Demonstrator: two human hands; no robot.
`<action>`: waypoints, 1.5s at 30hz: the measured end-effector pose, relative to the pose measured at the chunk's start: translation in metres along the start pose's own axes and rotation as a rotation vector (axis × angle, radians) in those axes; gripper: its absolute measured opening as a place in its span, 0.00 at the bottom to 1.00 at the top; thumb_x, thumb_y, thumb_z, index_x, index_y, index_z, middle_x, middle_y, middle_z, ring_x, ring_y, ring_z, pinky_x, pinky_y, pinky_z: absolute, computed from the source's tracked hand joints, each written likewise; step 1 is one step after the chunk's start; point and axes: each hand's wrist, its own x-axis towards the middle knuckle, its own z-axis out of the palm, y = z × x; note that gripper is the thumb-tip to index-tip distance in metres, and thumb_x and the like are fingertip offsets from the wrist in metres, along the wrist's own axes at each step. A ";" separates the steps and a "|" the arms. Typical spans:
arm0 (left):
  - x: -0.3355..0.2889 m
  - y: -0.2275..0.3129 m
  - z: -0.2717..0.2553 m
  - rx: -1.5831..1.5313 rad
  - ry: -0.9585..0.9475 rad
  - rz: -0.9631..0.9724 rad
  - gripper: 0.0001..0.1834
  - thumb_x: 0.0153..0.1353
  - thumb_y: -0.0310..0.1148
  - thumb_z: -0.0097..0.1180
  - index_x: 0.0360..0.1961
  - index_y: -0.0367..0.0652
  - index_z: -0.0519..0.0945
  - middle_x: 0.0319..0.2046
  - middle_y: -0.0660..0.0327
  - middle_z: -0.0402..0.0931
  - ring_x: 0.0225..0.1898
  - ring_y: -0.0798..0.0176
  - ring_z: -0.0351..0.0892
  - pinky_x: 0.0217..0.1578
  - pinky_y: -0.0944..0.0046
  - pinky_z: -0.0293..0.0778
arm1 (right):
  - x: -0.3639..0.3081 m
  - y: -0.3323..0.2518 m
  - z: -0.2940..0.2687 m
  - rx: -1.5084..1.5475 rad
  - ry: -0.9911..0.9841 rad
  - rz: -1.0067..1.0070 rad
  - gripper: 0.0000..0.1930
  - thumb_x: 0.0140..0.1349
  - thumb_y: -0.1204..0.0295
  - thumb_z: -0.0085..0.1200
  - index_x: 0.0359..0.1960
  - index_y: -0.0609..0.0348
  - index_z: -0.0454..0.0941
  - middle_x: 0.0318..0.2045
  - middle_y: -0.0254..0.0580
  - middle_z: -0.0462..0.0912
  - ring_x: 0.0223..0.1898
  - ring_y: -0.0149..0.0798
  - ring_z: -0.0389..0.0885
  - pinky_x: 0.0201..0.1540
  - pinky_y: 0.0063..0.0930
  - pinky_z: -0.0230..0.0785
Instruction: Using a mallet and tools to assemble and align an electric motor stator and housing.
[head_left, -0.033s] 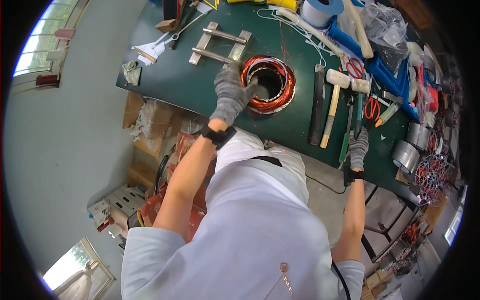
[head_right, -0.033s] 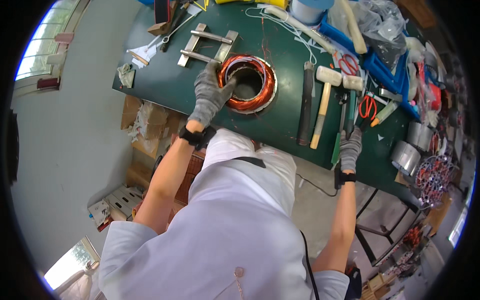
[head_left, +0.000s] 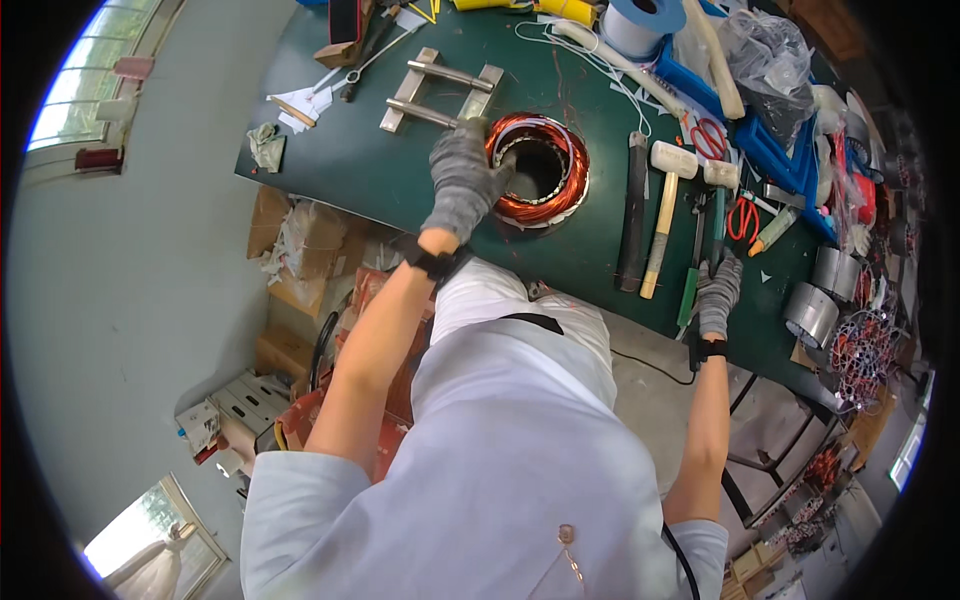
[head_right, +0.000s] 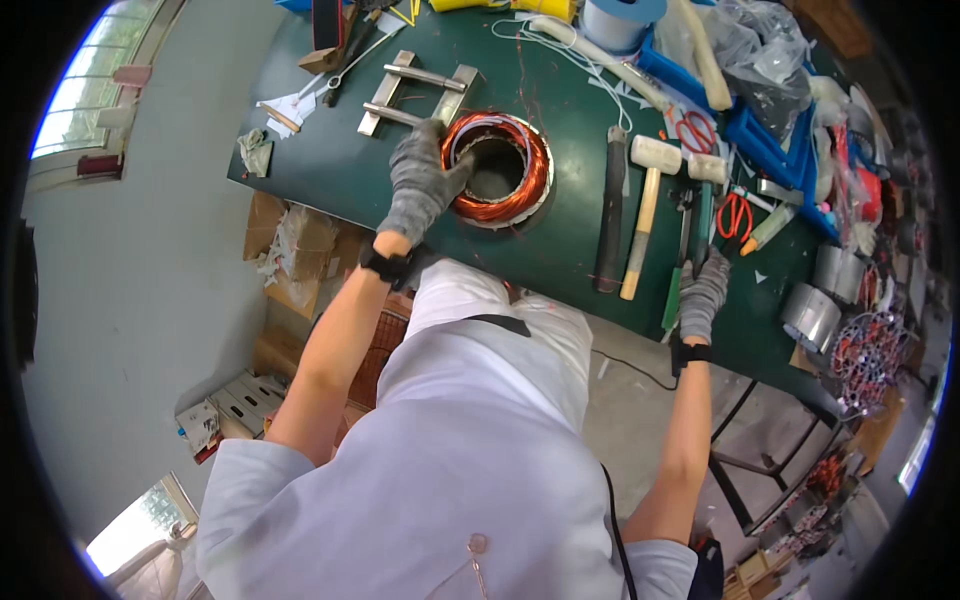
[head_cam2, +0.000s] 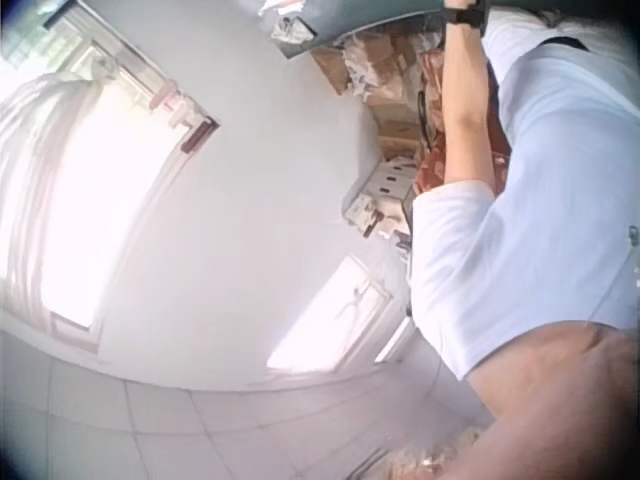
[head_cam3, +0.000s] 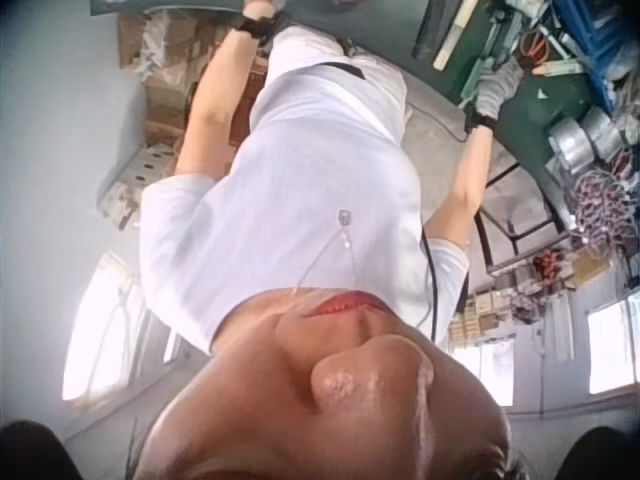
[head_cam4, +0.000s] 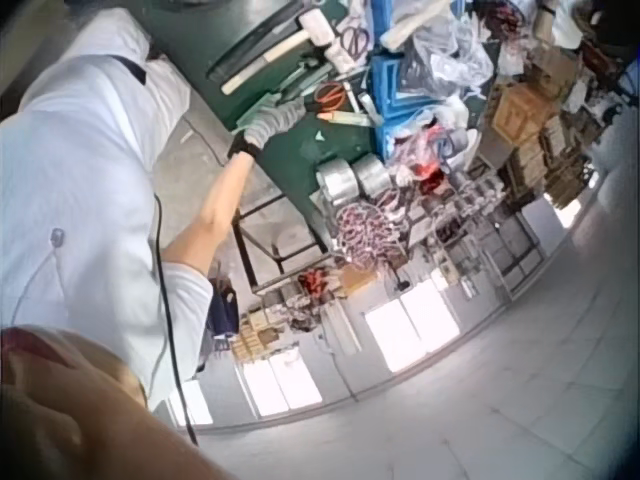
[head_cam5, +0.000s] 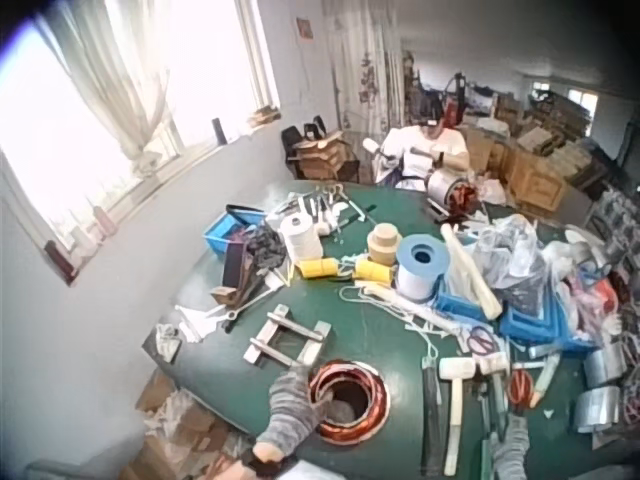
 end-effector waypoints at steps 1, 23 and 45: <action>0.009 0.002 -0.005 0.132 -0.027 0.075 0.15 0.45 0.35 0.57 0.35 0.43 0.74 0.31 0.52 0.72 0.36 0.50 0.72 0.38 0.53 0.68 | 0.010 -0.017 -0.002 -0.153 -0.007 -0.082 0.21 0.52 0.68 0.54 0.49 0.57 0.67 0.35 0.46 0.75 0.35 0.39 0.74 0.38 0.31 0.68; 0.026 0.020 -0.011 0.516 -0.151 0.111 0.14 0.46 0.37 0.56 0.33 0.42 0.74 0.32 0.54 0.73 0.35 0.49 0.74 0.36 0.53 0.70 | 0.042 -0.144 -0.035 0.668 -0.244 -0.067 0.09 0.59 0.73 0.48 0.40 0.60 0.74 0.33 0.45 0.76 0.35 0.41 0.75 0.41 0.29 0.66; -0.098 0.054 0.011 -2.068 -0.878 -0.709 0.11 0.63 0.43 0.43 0.35 0.49 0.70 0.31 0.69 0.68 0.34 0.70 0.66 0.40 0.71 0.62 | -0.045 -0.207 -0.089 0.730 -0.990 -0.386 0.07 0.54 0.72 0.50 0.33 0.58 0.75 0.31 0.47 0.77 0.35 0.49 0.75 0.41 0.34 0.68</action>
